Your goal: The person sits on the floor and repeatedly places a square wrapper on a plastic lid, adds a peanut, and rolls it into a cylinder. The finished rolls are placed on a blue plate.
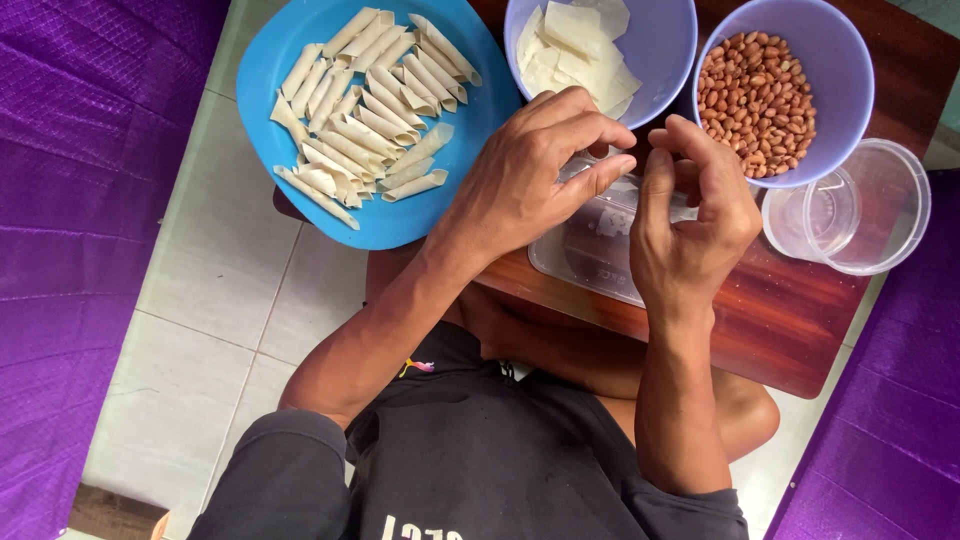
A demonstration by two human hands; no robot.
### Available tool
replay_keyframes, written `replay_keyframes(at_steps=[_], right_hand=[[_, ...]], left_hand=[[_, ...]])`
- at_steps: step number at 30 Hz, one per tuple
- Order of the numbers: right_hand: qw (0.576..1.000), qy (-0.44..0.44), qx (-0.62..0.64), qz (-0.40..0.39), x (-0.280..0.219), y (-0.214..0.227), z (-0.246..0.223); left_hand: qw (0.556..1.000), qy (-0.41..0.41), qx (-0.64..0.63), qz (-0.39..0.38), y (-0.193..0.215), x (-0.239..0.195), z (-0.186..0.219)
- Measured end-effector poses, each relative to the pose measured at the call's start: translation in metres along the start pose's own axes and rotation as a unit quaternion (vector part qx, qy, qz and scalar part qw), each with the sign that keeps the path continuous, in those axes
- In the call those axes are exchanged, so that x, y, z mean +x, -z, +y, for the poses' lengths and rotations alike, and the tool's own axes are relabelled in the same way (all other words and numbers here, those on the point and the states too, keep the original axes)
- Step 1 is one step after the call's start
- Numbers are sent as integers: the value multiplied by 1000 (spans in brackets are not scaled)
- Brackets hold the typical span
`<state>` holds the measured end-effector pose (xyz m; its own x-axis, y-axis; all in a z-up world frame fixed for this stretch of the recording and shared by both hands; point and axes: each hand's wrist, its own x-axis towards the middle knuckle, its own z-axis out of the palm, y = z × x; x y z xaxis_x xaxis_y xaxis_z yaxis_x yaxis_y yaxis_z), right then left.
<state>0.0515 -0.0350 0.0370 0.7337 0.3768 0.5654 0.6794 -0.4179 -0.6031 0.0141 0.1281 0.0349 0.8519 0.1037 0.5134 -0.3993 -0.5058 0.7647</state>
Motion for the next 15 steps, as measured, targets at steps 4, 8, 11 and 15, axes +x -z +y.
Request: replay_keyframes(at_steps=[4, 8, 11, 15], right_hand=[[1000, -2, 5, -6, 3, -4, -2], [1000, -3, 8, -10, 5, -6, -4], [1000, -9, 9, -5, 8, -6, -3], [999, 4, 29, -17, 14, -5, 1]], left_hand=[[1000, -2, -12, 4, 4, 2, 0], [1000, -8, 20, 6, 2, 5, -14], [996, -29, 77, 14, 15, 20, -31], [993, -25, 114, 27, 41, 46, -32]])
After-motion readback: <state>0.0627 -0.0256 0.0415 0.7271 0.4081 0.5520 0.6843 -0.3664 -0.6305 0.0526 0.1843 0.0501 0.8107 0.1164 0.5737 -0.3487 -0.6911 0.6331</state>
